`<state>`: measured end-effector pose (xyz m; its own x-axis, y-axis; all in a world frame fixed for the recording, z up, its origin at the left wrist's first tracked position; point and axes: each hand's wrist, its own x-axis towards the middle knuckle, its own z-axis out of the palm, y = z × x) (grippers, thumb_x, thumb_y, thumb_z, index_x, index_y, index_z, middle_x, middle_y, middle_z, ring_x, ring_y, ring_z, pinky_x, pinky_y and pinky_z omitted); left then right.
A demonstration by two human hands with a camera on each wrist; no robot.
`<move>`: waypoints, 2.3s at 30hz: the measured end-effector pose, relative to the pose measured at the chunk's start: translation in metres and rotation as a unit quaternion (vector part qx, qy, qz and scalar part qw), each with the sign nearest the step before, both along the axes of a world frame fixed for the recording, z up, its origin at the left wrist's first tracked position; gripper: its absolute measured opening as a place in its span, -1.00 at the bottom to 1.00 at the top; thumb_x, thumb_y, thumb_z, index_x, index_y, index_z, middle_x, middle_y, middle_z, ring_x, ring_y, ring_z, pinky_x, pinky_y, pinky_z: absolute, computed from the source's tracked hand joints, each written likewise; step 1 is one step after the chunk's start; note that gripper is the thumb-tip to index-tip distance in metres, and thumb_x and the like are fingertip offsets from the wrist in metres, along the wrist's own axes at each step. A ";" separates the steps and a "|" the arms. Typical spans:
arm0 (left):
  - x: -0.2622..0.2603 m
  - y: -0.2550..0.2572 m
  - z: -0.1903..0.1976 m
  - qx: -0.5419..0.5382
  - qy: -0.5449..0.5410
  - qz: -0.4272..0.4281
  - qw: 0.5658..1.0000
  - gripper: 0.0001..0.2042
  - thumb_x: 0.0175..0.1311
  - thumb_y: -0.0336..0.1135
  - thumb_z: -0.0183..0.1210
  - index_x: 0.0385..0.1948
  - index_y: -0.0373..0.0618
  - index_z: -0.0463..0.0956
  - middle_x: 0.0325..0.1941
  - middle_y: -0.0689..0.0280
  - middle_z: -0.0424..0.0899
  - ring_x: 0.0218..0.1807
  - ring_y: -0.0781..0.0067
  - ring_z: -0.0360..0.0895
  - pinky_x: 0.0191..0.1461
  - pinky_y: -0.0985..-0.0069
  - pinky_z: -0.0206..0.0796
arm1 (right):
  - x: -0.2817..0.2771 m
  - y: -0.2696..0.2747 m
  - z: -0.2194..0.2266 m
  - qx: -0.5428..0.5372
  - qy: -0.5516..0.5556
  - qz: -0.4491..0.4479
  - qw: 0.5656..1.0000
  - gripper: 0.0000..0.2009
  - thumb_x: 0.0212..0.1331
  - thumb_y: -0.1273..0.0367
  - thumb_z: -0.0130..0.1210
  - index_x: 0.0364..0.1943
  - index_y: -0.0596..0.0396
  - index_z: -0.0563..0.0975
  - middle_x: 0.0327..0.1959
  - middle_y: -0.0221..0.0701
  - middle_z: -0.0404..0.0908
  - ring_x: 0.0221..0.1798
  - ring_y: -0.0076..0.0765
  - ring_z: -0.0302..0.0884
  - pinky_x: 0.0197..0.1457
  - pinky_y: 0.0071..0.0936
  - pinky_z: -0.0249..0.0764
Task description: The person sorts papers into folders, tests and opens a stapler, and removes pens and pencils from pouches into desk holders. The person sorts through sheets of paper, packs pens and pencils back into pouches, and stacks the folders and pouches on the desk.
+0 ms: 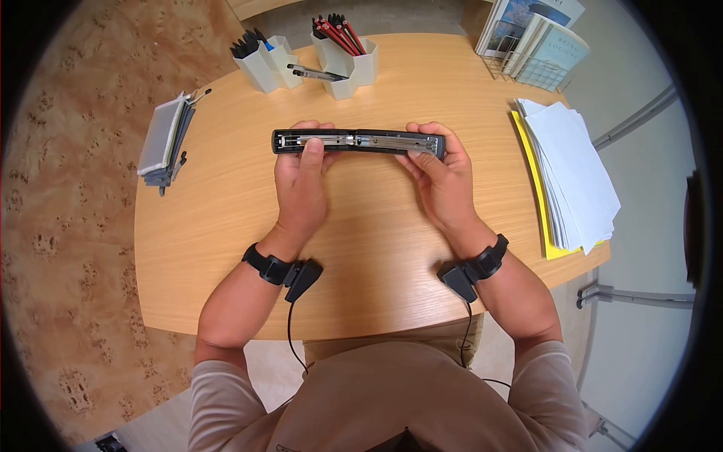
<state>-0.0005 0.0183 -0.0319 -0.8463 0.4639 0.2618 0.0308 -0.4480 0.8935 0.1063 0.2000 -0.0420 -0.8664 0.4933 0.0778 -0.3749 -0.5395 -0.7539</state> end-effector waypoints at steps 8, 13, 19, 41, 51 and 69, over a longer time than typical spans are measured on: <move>0.000 -0.001 -0.002 -0.031 0.012 0.011 0.999 -0.67 0.63 -0.22 -0.02 0.26 -0.18 0.33 0.22 0.17 0.54 0.21 0.37 0.54 0.32 0.28 0.45 | 0.001 -0.003 0.003 0.041 -0.005 -0.016 0.999 -0.66 0.32 0.68 0.10 0.15 0.16 0.47 0.20 -0.27 0.57 0.15 -0.41 0.60 0.24 -0.42 0.67; -0.003 -0.003 -0.003 -0.077 0.050 0.011 0.996 -0.69 0.62 -0.24 0.01 0.22 -0.20 0.37 0.21 0.18 0.56 0.19 0.42 0.54 0.33 0.34 0.43 | 0.002 -0.006 0.007 0.090 -0.017 -0.023 0.996 -0.67 0.30 0.66 0.15 0.13 0.17 0.51 0.11 -0.34 0.60 0.07 -0.54 0.59 0.10 -0.55 0.64; 0.007 0.001 0.004 -0.119 0.060 0.006 0.991 -0.71 0.42 -0.36 0.28 0.08 -0.24 0.49 0.02 0.31 0.64 0.03 0.56 0.53 0.12 0.50 0.42 | 0.007 -0.011 0.012 0.212 -0.059 -0.017 0.975 -0.71 0.26 0.63 0.21 0.06 0.19 0.55 -0.06 -0.48 0.60 -0.09 -0.71 0.52 -0.08 -0.69 0.50; 0.000 -0.007 0.006 -0.316 0.104 -0.199 0.922 -0.71 0.48 -0.22 0.15 0.05 -0.21 0.47 -0.20 0.44 0.57 -0.19 0.68 0.45 -0.13 0.63 0.35 | 0.001 -0.009 0.003 0.057 -0.131 0.133 0.981 -0.72 0.46 0.24 0.18 0.03 0.15 0.57 -0.29 -0.55 0.60 -0.30 -0.71 0.54 -0.21 -0.71 0.62; -0.019 -0.019 0.033 -0.466 0.188 -0.130 0.855 -0.68 0.37 -0.16 0.25 -0.10 -0.26 0.62 -0.30 0.15 0.70 -0.27 0.36 0.60 -0.15 0.37 0.44 | -0.001 -0.011 -0.001 0.018 -0.130 0.037 0.991 -0.55 0.47 0.30 0.15 0.32 0.16 0.34 -0.12 -0.40 0.59 -0.22 -0.58 0.59 -0.15 -0.60 0.63; -0.248 -0.158 0.020 -0.700 0.245 0.284 0.607 -0.44 0.24 0.13 0.29 -0.28 -0.40 0.68 -0.34 -0.07 0.75 -0.19 -0.07 0.72 -0.05 0.14 0.49 | 0.000 -0.005 -0.007 0.050 -0.138 0.129 0.981 -0.86 0.46 0.39 0.09 -0.09 0.17 0.59 -0.29 -0.44 0.63 -0.27 -0.57 0.56 -0.19 -0.58 0.56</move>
<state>-0.2483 -0.1401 -0.0121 -0.9538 0.1911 0.2320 0.2404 0.9483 0.2071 0.1060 0.1946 -0.0493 -0.9563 0.2565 -0.1401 -0.0100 -0.5076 -0.8615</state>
